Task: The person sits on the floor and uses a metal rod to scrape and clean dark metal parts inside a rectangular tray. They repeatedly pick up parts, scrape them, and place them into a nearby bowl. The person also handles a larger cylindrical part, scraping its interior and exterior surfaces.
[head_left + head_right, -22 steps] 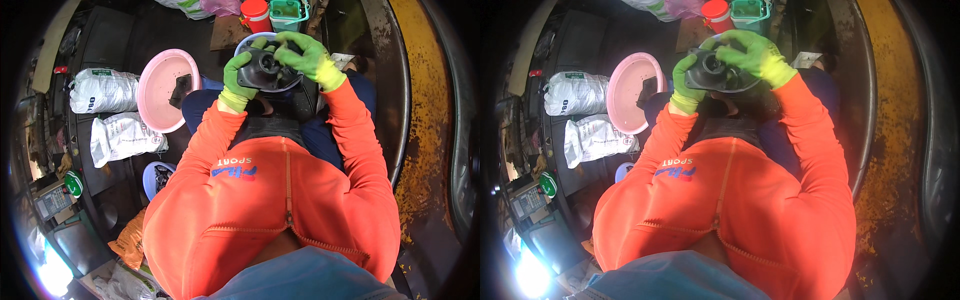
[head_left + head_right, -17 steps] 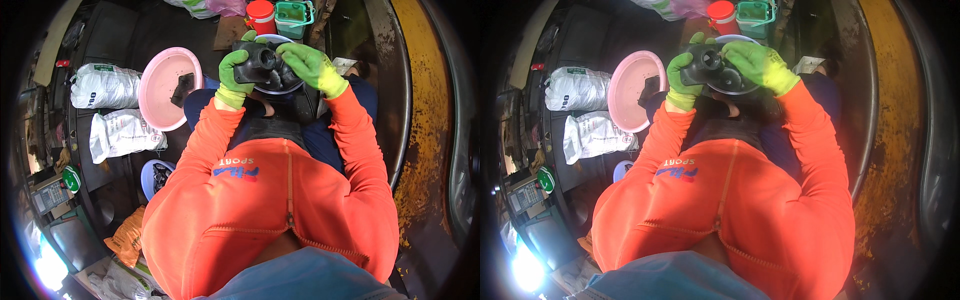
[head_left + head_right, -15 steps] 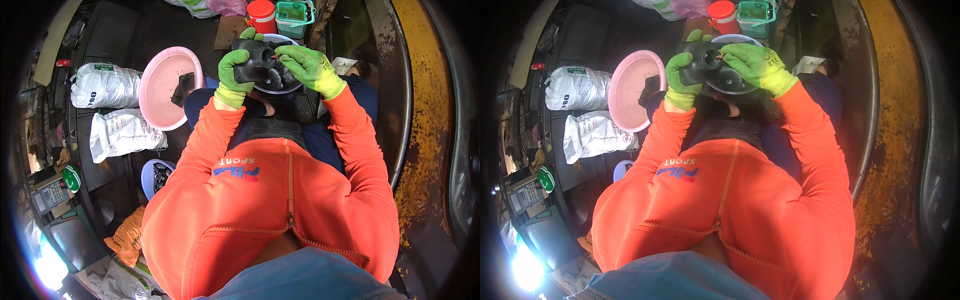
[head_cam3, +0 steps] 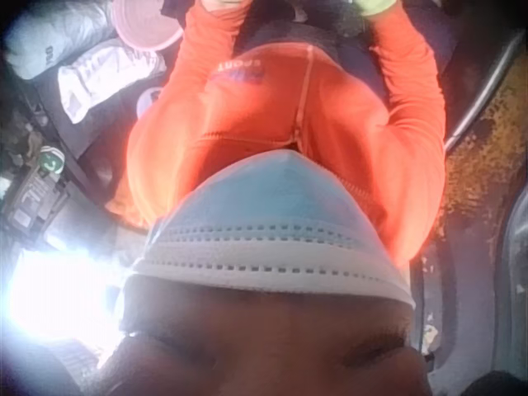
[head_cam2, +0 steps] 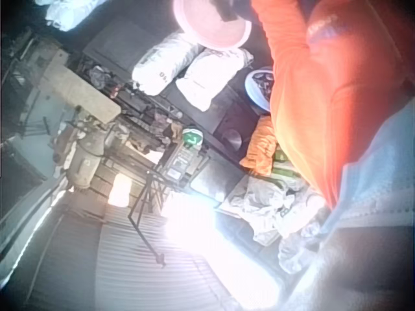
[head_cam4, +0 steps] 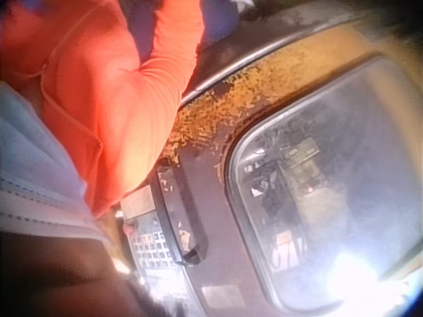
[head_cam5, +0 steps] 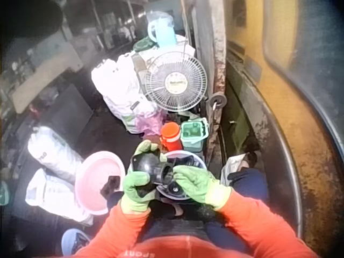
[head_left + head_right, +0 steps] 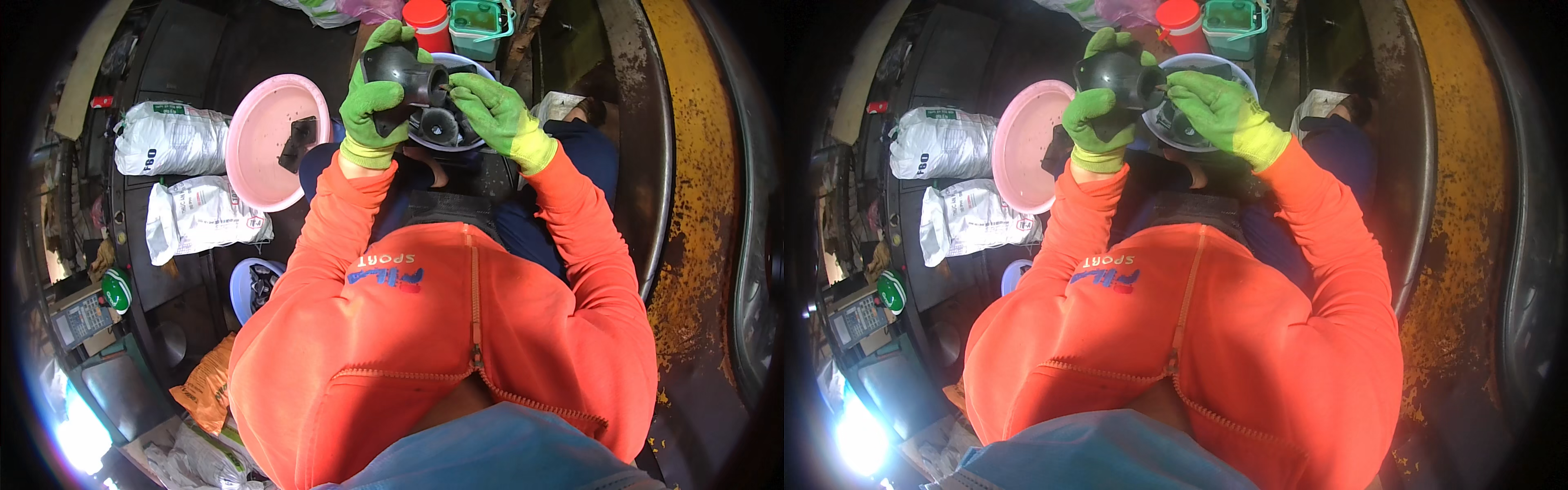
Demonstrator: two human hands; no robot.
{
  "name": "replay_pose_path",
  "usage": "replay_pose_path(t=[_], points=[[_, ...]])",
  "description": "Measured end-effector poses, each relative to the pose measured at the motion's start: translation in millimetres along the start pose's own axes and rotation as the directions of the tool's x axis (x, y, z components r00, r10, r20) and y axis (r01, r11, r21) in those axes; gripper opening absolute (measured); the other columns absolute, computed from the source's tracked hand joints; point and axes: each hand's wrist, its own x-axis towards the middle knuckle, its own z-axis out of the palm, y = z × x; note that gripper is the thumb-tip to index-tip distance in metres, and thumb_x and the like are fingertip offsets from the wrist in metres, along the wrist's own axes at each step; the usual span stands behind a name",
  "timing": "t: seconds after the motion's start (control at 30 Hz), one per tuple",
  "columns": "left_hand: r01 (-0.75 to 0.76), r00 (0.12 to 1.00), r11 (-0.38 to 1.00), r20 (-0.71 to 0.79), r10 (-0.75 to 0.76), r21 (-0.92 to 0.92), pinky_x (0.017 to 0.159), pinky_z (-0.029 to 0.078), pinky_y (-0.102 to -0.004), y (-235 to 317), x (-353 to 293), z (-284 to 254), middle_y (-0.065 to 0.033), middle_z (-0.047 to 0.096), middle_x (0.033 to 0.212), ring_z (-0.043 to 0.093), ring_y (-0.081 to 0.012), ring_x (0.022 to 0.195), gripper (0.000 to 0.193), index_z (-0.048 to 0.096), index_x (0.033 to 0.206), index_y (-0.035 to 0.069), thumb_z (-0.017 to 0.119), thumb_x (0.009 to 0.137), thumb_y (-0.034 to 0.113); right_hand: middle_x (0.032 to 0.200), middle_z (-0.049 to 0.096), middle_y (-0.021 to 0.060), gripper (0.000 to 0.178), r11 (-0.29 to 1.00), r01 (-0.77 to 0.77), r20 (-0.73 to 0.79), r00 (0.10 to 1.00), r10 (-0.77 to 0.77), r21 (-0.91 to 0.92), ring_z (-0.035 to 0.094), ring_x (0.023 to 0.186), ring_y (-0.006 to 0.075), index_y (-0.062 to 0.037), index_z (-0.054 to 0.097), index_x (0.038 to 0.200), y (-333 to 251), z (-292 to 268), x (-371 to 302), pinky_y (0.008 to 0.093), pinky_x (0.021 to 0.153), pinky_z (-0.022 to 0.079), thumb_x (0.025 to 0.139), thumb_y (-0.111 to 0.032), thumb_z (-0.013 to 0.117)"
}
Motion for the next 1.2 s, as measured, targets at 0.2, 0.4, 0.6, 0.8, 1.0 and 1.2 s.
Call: replay_pose_path(t=[0.2,0.4,0.6,0.8,1.0,1.2], points=[[-0.166,0.978,0.962,0.165,0.131,0.219,0.091,0.051,-0.0419,2,6,-3,-0.0144,0.054,0.123,0.056,-0.0309,0.109,0.069,0.047,0.131,0.005,0.068,0.065,0.01,0.093,0.061,-0.0005,0.027,0.979,-0.064,-0.029,0.997,0.071,0.191,0.055,0.077,0.0041,0.0002,0.058,0.119,-6,9,-4,0.0178,0.067,0.045,0.095,-0.011,0.055],[-0.414,0.909,0.74,0.273,0.313,0.53,0.092,0.045,-0.0357,-1,9,-10,-0.0143,0.055,0.116,0.055,-0.0247,0.106,0.064,0.052,0.123,-0.001,0.077,0.068,0.02,0.1,0.061,0.0013,0.029,0.642,-0.502,0.131,0.835,0.534,0.58,0.055,0.086,0.0057,-0.0024,0.059,0.118,-33,14,-9,0.0208,0.072,0.046,0.096,-0.02,0.054],[-0.703,0.705,0.276,0.592,0.391,0.655,0.096,0.043,-0.0395,10,15,-20,-0.0178,0.056,0.121,0.056,-0.0308,0.109,0.055,0.059,0.117,0.0,0.075,0.067,0.018,0.079,0.055,-0.0038,0.031,0.424,-0.623,0.354,0.752,0.556,0.657,0.05,0.064,0.0053,-0.0045,0.06,0.109,-53,7,-6,0.0206,0.057,0.045,0.098,-0.031,0.049],[-0.616,0.756,-0.019,0.598,0.265,0.787,0.101,0.039,-0.0402,27,7,-42,-0.0158,0.057,0.124,0.054,-0.0305,0.114,0.062,0.055,0.126,0.002,0.071,0.067,0.015,0.067,0.045,-0.0041,0.031,0.02,-0.399,0.367,0.86,0.356,0.917,0.031,0.047,0.0055,-0.0055,0.057,0.108,-32,-3,9,0.0216,0.044,0.031,0.1,-0.031,0.042],[-0.148,0.902,0.828,-0.27,0.338,0.541,0.09,0.05,-0.0377,76,-68,-100,-0.0096,0.054,0.123,0.053,-0.025,0.114,0.067,0.035,0.141,0.005,0.065,0.082,0.019,0.085,0.06,0.0177,0.036,0.793,-0.195,0.156,0.927,0.342,-0.577,0.06,0.075,0.0276,-0.0055,0.059,0.105,34,-11,25,0.041,0.069,0.047,0.092,-0.038,0.052],[-0.327,0.283,0.944,-0.949,0.141,0.042,0.074,0.044,-0.0503,126,-238,-184,-0.0086,0.06,0.105,0.058,-0.0292,0.101,0.029,0.055,0.109,0.011,0.049,0.092,0.034,0.093,0.062,0.0134,0.041,0.802,-0.241,0.318,0.827,0.464,-0.546,0.056,0.085,0.0255,0.0008,0.06,0.113,40,-4,-1,0.0359,0.075,0.043,0.091,-0.033,0.058]])
